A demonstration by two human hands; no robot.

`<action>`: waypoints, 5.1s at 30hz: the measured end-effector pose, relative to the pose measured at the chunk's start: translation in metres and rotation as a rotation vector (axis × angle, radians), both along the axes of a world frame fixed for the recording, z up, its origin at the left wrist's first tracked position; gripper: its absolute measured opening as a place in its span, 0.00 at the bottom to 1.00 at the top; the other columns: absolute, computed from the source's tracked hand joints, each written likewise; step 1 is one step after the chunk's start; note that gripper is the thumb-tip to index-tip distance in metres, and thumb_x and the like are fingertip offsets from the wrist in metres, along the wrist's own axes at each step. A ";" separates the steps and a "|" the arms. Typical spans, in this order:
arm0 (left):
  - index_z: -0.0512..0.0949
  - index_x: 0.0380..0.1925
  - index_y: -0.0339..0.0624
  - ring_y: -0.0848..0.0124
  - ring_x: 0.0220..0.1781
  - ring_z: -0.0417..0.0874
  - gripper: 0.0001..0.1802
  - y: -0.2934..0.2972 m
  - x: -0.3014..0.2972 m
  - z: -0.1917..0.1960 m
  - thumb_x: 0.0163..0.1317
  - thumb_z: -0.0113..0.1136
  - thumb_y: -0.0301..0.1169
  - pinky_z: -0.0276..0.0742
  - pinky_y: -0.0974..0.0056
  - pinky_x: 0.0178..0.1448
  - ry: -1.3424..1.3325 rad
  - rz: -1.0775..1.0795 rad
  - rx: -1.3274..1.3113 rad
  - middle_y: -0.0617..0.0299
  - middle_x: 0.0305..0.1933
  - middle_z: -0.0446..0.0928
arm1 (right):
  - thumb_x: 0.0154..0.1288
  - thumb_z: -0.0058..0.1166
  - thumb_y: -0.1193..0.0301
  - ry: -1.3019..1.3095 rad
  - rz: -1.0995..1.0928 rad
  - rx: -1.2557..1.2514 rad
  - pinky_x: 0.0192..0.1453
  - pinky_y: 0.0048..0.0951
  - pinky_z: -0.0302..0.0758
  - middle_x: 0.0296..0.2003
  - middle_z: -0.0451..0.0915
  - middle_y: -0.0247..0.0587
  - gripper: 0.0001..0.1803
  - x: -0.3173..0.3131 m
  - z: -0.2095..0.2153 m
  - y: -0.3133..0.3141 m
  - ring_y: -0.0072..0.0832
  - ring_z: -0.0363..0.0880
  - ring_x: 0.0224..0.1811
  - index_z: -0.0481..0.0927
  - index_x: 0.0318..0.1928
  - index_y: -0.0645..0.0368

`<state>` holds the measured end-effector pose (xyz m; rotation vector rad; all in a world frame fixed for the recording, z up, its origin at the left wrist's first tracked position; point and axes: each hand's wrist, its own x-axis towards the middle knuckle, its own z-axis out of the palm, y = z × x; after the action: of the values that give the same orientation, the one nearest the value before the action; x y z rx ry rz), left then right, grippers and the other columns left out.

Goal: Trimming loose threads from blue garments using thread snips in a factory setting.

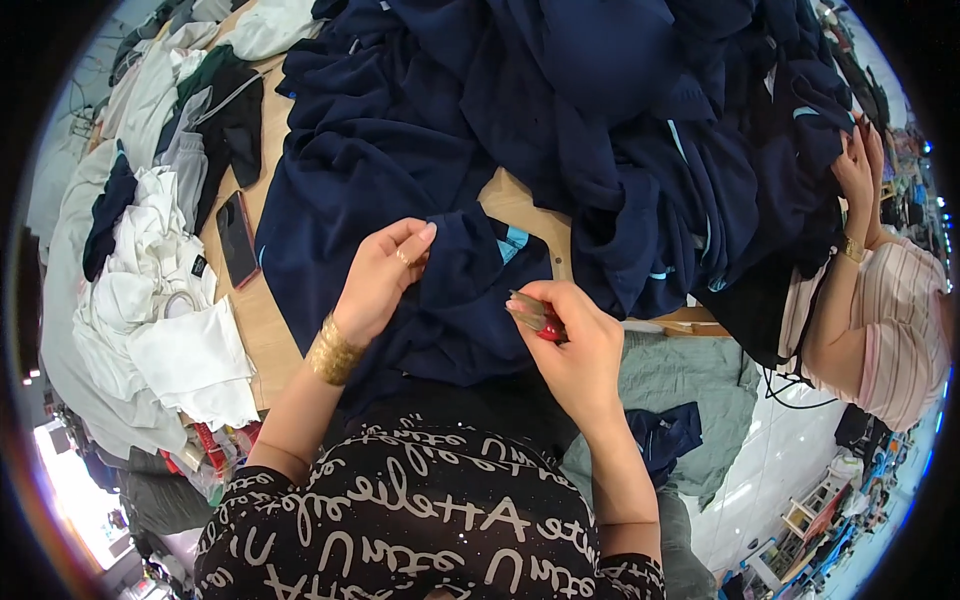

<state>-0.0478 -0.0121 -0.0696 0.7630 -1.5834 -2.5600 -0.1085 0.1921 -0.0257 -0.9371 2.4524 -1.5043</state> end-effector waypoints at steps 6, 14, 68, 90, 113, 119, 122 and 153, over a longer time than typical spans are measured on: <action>0.77 0.35 0.35 0.87 0.25 0.64 0.07 0.020 0.014 0.032 0.61 0.58 0.29 0.58 0.80 0.30 0.046 -0.066 0.024 0.75 0.25 0.70 | 0.50 0.63 0.80 -0.073 -0.059 -0.032 0.30 0.18 0.70 0.28 0.80 0.36 0.10 0.003 0.018 -0.002 0.19 0.75 0.25 0.78 0.35 0.62; 0.76 0.38 0.33 0.85 0.35 0.74 0.08 0.030 0.020 0.040 0.60 0.59 0.24 0.69 0.79 0.40 0.088 -0.139 0.054 0.68 0.33 0.77 | 0.48 0.64 0.80 0.101 -0.016 -0.095 0.23 0.15 0.61 0.24 0.77 0.30 0.12 0.004 0.018 -0.017 0.14 0.66 0.18 0.81 0.35 0.58; 0.70 0.50 0.37 0.80 0.41 0.79 0.18 0.045 0.011 0.048 0.58 0.58 0.23 0.72 0.76 0.45 0.006 -0.032 0.386 0.63 0.42 0.80 | 0.54 0.61 0.72 -0.016 -0.115 -0.056 0.22 0.22 0.63 0.18 0.70 0.36 0.09 0.003 0.012 0.010 0.23 0.66 0.16 0.75 0.32 0.63; 0.66 0.54 0.34 0.76 0.47 0.78 0.21 0.045 0.009 0.050 0.61 0.54 0.23 0.72 0.71 0.55 0.004 -0.108 0.593 0.58 0.46 0.77 | 0.52 0.62 0.71 0.190 -0.015 0.005 0.23 0.25 0.66 0.21 0.74 0.37 0.09 0.000 0.014 0.005 0.29 0.70 0.18 0.77 0.31 0.61; 0.66 0.54 0.36 0.78 0.42 0.80 0.23 0.043 0.012 0.045 0.58 0.58 0.23 0.73 0.74 0.47 0.062 -0.088 0.428 0.60 0.42 0.80 | 0.45 0.69 0.73 0.006 -0.089 -0.131 0.21 0.15 0.59 0.26 0.74 0.30 0.18 0.003 0.014 0.001 0.15 0.61 0.17 0.78 0.39 0.60; 0.65 0.54 0.36 0.78 0.43 0.79 0.23 0.044 0.011 0.050 0.58 0.58 0.23 0.73 0.74 0.49 0.045 -0.048 0.480 0.61 0.41 0.79 | 0.49 0.66 0.71 -0.010 -0.057 -0.333 0.22 0.17 0.62 0.24 0.74 0.31 0.16 0.002 0.009 -0.002 0.17 0.62 0.16 0.77 0.38 0.61; 0.64 0.55 0.35 0.77 0.44 0.79 0.23 0.042 0.011 0.052 0.59 0.57 0.23 0.73 0.73 0.51 0.035 -0.062 0.517 0.59 0.43 0.79 | 0.53 0.63 0.68 -0.053 -0.084 -0.103 0.23 0.21 0.64 0.17 0.71 0.36 0.12 0.004 0.005 -0.002 0.23 0.68 0.17 0.75 0.33 0.61; 0.62 0.59 0.39 0.82 0.43 0.73 0.26 0.031 0.009 0.054 0.59 0.54 0.21 0.69 0.76 0.52 0.052 0.132 0.479 0.69 0.38 0.72 | 0.42 0.73 0.60 -0.111 0.049 -0.434 0.29 0.14 0.59 0.36 0.69 0.36 0.32 0.017 -0.018 0.001 0.15 0.60 0.25 0.72 0.44 0.62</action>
<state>-0.0386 0.0190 -0.0158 0.7867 -0.8711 -2.8570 -0.0915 0.1934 -0.0433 -0.9344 2.0488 -2.0554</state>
